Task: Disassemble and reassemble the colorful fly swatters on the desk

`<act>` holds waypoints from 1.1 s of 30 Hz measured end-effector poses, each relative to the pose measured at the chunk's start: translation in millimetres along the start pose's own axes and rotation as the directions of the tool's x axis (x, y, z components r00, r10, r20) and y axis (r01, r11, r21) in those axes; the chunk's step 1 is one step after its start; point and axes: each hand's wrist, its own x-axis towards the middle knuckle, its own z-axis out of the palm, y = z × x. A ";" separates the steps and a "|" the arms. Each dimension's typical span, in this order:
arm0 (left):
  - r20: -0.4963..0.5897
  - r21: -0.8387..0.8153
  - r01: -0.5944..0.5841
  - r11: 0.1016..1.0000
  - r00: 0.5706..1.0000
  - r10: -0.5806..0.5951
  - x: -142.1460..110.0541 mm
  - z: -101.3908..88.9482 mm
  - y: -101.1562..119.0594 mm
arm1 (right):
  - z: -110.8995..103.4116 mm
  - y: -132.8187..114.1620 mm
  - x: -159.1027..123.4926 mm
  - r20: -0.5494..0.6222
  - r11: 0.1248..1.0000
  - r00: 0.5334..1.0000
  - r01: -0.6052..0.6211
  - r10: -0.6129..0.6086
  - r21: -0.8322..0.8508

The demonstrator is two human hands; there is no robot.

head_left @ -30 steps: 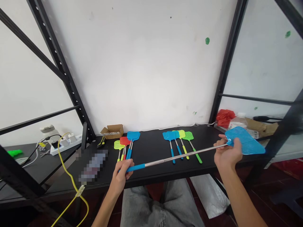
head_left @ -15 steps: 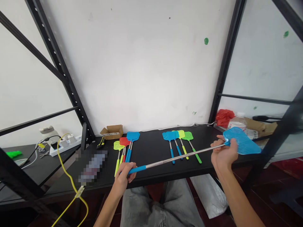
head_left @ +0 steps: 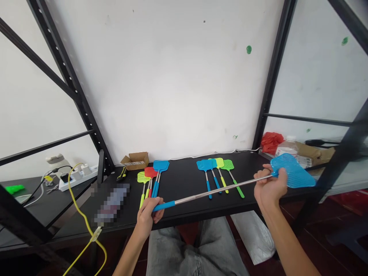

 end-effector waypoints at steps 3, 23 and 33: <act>-0.002 0.000 0.004 1.000 1.000 -0.004 0.6 0.3 1.0 | 0.5 -1.0 -1.0 0.013 1.000 1.000 0.009 -0.009 0.000; 0.102 0.176 0.117 0.977 0.985 -0.136 -9.9 32.2 -4.8 | 26.0 20.0 -50.9 0.135 0.991 0.982 -0.131 0.134 -0.029; 0.107 0.451 -0.002 0.893 0.993 -0.051 -7.2 29.7 19.6 | 24.7 6.6 -38.0 0.206 0.976 0.954 -0.211 0.216 -0.048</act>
